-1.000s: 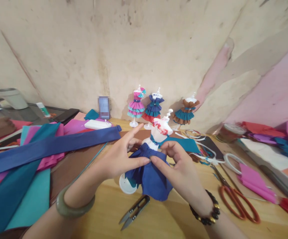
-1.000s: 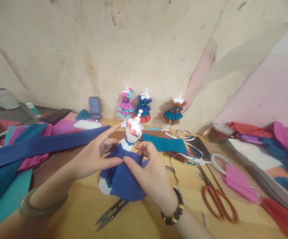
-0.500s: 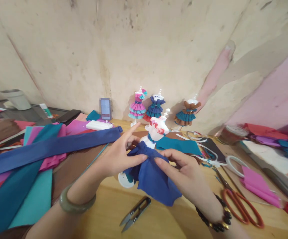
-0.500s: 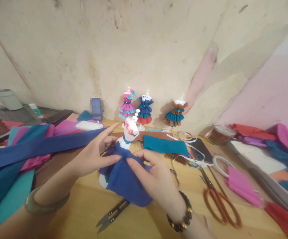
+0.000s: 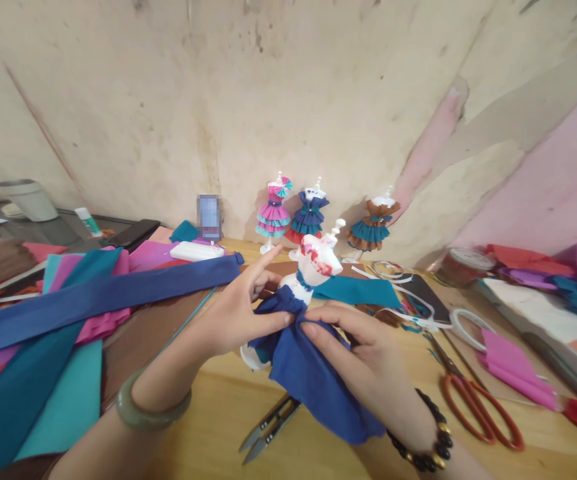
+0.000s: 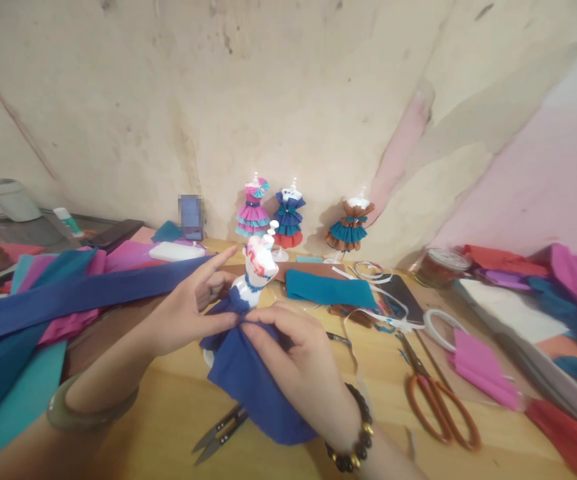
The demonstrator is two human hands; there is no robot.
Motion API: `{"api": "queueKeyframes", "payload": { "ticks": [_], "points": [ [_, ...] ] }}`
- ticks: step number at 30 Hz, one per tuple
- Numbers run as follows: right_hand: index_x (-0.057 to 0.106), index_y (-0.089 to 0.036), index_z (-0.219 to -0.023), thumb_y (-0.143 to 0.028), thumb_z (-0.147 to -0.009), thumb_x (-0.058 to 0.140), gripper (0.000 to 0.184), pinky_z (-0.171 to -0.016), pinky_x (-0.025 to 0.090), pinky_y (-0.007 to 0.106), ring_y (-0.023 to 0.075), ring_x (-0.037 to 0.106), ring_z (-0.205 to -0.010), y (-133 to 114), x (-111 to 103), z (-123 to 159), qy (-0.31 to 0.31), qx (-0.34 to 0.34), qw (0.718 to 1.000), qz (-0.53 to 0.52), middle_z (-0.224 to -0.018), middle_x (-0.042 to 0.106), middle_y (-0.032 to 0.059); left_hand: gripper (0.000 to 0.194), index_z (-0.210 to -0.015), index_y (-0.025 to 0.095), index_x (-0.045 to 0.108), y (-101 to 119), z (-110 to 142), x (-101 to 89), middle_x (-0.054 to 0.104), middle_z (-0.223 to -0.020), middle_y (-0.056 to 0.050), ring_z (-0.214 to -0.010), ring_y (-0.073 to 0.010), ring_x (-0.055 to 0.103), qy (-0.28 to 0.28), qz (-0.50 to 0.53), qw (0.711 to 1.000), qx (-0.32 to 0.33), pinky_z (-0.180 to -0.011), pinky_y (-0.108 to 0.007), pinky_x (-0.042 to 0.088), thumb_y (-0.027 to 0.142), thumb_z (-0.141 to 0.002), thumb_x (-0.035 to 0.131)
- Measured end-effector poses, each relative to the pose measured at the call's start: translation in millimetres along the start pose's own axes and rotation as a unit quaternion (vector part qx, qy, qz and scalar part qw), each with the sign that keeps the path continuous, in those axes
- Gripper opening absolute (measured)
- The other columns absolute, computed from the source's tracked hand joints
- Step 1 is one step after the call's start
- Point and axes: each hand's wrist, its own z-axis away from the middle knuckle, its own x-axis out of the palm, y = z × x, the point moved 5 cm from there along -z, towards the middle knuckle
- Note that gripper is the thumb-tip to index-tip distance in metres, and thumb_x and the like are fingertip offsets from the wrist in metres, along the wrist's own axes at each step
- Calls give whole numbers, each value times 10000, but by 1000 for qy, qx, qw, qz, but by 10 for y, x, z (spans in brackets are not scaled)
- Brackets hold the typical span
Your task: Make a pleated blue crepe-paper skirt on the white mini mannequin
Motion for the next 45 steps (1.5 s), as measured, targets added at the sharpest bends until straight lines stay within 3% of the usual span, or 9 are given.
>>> {"api": "queueKeyframes", "payload": {
  "ticks": [8, 12, 20, 28, 45],
  "points": [
    [799, -261, -896, -228, -877, 690, 115, -653, 562, 305, 179, 711, -718, 24, 31, -2, -6, 1, 999, -36, -790, 771, 28, 989, -1592, 256, 218, 7, -1, 28, 700, -1125, -74, -1040, -232, 650, -17, 14, 1000, 20, -976, -388, 480, 202, -770, 766],
    [759, -248, -836, -271, -837, 723, 43, -735, 577, 332, 195, 729, -769, 87, 32, 16, 34, 52, 997, -52, -831, 788, 29, 1001, -1597, 248, 197, 15, -1, 39, 703, -1127, -68, -1040, -223, 650, -21, 28, 999, 21, -984, -377, 475, 190, -773, 762],
    [691, -224, -808, -364, -807, 728, 144, -698, 572, 324, 194, 705, -722, 180, 59, 39, 48, 142, 984, -93, -785, 758, 26, 1010, -1596, 247, 213, -30, 3, 29, 697, -1117, -75, -1056, -242, 645, -19, 20, 999, 15, -1000, -399, 464, 266, -771, 796],
    [673, -226, -778, -379, -798, 728, 163, -626, 535, 285, 174, 678, -671, 195, 66, 48, 61, 171, 977, -114, -739, 732, 9, 1026, -1598, 235, 187, -5, 10, 56, 676, -1141, -87, -1059, -237, 629, -15, 17, 1000, -1, -998, -406, 453, 250, -758, 777],
    [661, -221, -789, -422, -794, 738, 215, -625, 498, 257, 147, 642, -675, 267, 77, 82, 90, 187, 971, -119, -748, 707, -5, 1001, -1589, 221, 215, -8, 17, 107, 648, -1114, -86, -1059, -248, 610, 3, -8, 1000, 4, -998, -436, 429, 250, -751, 761]
  ]
}}
